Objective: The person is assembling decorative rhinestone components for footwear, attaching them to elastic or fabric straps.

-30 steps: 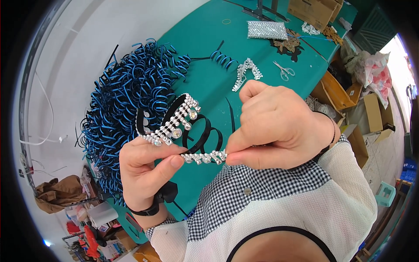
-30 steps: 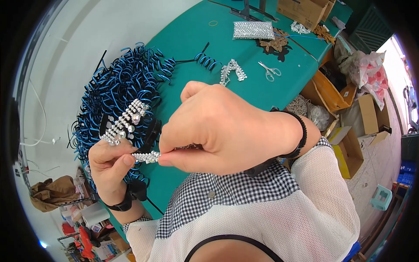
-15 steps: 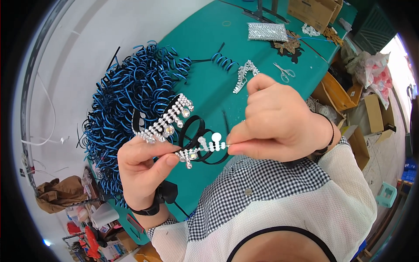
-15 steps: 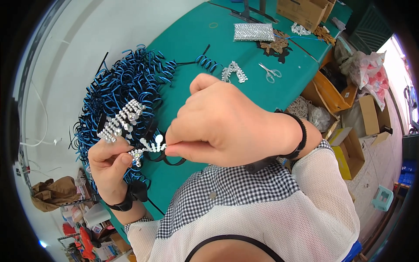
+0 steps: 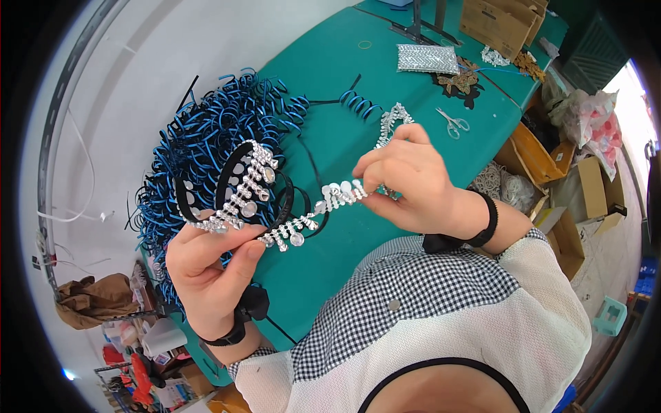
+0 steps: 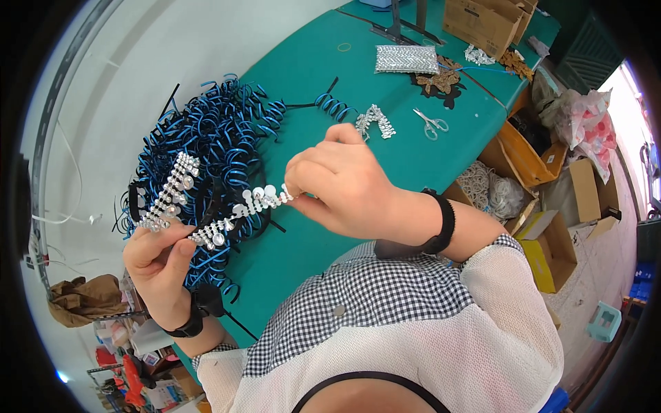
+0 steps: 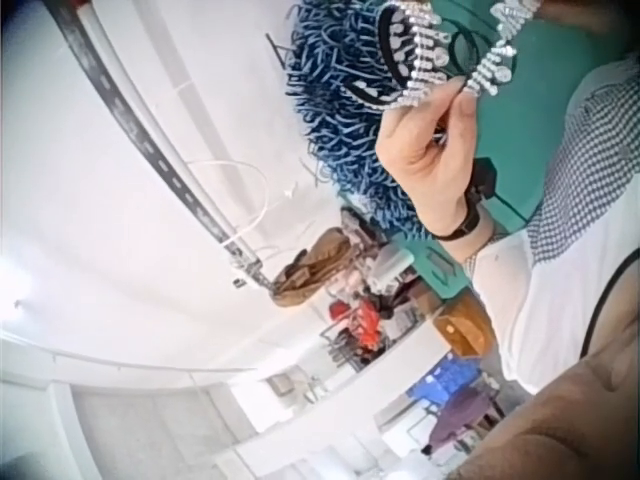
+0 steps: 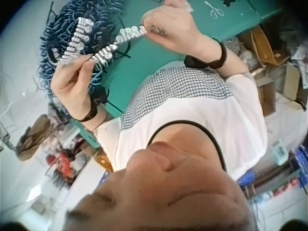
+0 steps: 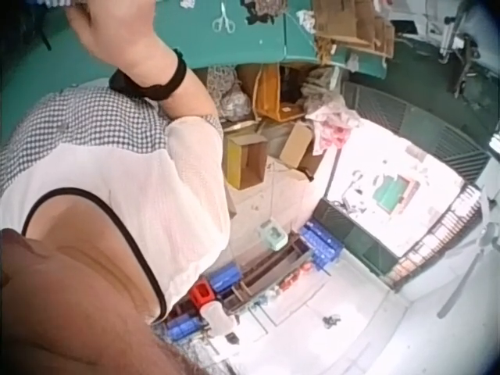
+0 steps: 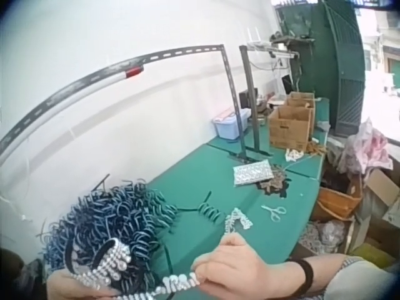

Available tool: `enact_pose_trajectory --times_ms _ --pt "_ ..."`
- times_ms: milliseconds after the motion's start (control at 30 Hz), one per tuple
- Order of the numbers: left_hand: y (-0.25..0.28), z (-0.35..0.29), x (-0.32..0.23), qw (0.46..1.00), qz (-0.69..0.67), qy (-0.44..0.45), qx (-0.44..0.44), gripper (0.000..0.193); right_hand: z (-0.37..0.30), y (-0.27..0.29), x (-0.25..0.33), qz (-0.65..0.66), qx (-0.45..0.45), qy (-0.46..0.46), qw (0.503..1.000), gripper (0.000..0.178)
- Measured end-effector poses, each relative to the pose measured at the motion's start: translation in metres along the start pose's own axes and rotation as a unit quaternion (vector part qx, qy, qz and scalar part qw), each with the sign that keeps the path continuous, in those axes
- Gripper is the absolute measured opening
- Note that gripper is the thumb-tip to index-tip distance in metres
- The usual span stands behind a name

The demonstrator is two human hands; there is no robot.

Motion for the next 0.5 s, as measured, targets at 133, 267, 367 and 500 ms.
enact_pose_trajectory --times_ms 133,267,367,500 --pt "0.002 0.004 -0.007 0.999 0.006 -0.049 0.001 0.017 -0.008 -0.01 -0.008 0.08 0.044 -0.044 0.995 0.033" --pt "0.005 0.005 -0.016 0.998 -0.002 -0.061 0.002 0.014 -0.002 -0.009 -0.002 0.232 0.167 -0.119 0.951 0.053" --pt "0.003 0.008 -0.023 0.996 0.012 -0.079 0.026 0.015 -0.001 -0.018 -0.003 0.338 0.133 -0.145 0.92 0.057" --pt "0.001 0.011 -0.025 0.996 0.032 -0.071 0.037 0.016 0.011 -0.022 0.004 0.389 0.142 -0.189 0.89 0.055"
Point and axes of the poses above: each hand's wrist, its own z-axis towards the middle knuckle, its own y-axis out of the back of the hand, x = y × z, the point moved 2 cm from there along z, towards the middle knuckle, and after that the axes turned 1 degree about -z, right-handed, at the moved point
